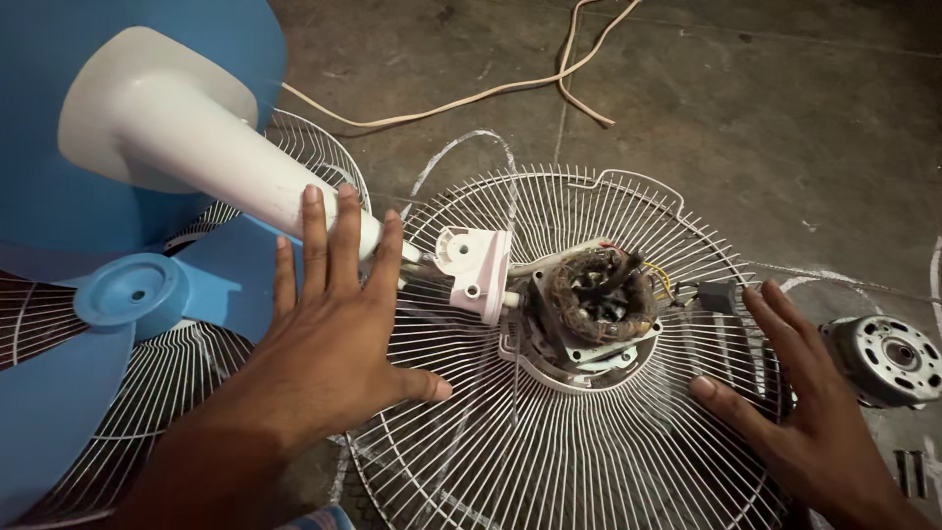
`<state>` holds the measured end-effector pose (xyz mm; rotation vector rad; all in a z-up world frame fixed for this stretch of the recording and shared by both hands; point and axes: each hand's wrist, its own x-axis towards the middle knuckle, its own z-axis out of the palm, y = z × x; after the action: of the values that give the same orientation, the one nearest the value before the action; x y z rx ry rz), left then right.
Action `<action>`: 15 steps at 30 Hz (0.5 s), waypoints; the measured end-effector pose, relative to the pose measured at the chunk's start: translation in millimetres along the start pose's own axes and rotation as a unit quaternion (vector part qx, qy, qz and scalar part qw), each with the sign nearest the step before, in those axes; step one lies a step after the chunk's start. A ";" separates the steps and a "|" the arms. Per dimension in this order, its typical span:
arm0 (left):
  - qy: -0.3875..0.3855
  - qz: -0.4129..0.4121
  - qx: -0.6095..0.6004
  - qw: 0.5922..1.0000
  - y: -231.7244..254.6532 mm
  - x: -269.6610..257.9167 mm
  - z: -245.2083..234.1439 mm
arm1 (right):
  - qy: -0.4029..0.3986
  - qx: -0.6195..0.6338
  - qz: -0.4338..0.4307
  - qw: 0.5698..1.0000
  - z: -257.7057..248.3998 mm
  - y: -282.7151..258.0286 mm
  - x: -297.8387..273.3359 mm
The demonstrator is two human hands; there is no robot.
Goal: The person sits on the floor and works on a disassembled electric fan. They handle the motor, fan blades, and cage, then use a screwdriver to tighten screws on the motor housing.
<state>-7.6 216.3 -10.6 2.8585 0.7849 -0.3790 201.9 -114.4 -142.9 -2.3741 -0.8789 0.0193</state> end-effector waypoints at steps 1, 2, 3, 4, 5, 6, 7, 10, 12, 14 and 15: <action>0.003 -0.001 0.001 1.000 1.0 -0.2 -0.3 | -0.005 -0.005 0.011 1.000 -1.6 -1.5 0.3; 0.005 -0.002 0.002 1.000 1.5 -0.4 -0.8 | -0.005 0.001 0.004 1.000 -2.9 -3.0 0.7; 0.006 -0.001 0.002 1.000 2.4 -1.6 -0.5 | -0.006 0.006 -0.002 1.000 -5.3 -4.2 -0.4; 0.007 0.000 0.002 1.000 3.4 -2.5 -0.4 | -0.007 0.010 -0.007 1.000 -8.9 -5.3 -2.7; 0.011 0.000 0.003 1.000 3.1 -4.5 -1.2 | -0.015 0.007 -0.008 1.000 -12.8 -6.2 -3.7; 0.016 0.000 0.004 1.000 3.1 -7.0 -1.8 | -0.024 0.004 -0.008 1.000 -16.8 -7.0 -4.8; 0.019 0.006 0.010 1.000 3.6 -11.7 -1.7 | -0.033 0.003 -0.009 0.999 -19.9 -7.7 -5.2; -0.018 -0.001 0.025 1.000 6.5 -27.6 -1.7 | -0.048 0.010 0.010 0.999 -32.4 -6.0 -11.6; -0.101 -0.040 0.030 0.994 6.1 -38.8 -4.0 | -0.056 -0.013 -0.003 0.998 -40.6 2.0 -16.6; -0.151 -0.070 0.045 0.985 6.9 -47.9 -4.7 | -0.068 -0.033 -0.020 0.997 -46.6 17.3 -22.6; -0.176 -0.084 0.053 0.979 7.5 -51.6 -4.0 | -0.074 -0.043 -0.030 0.996 -48.9 28.0 -27.2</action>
<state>-45.8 186.0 8.3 2.7053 0.9588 -0.9459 207.5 -173.5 -123.0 -2.4489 -1.0409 0.1384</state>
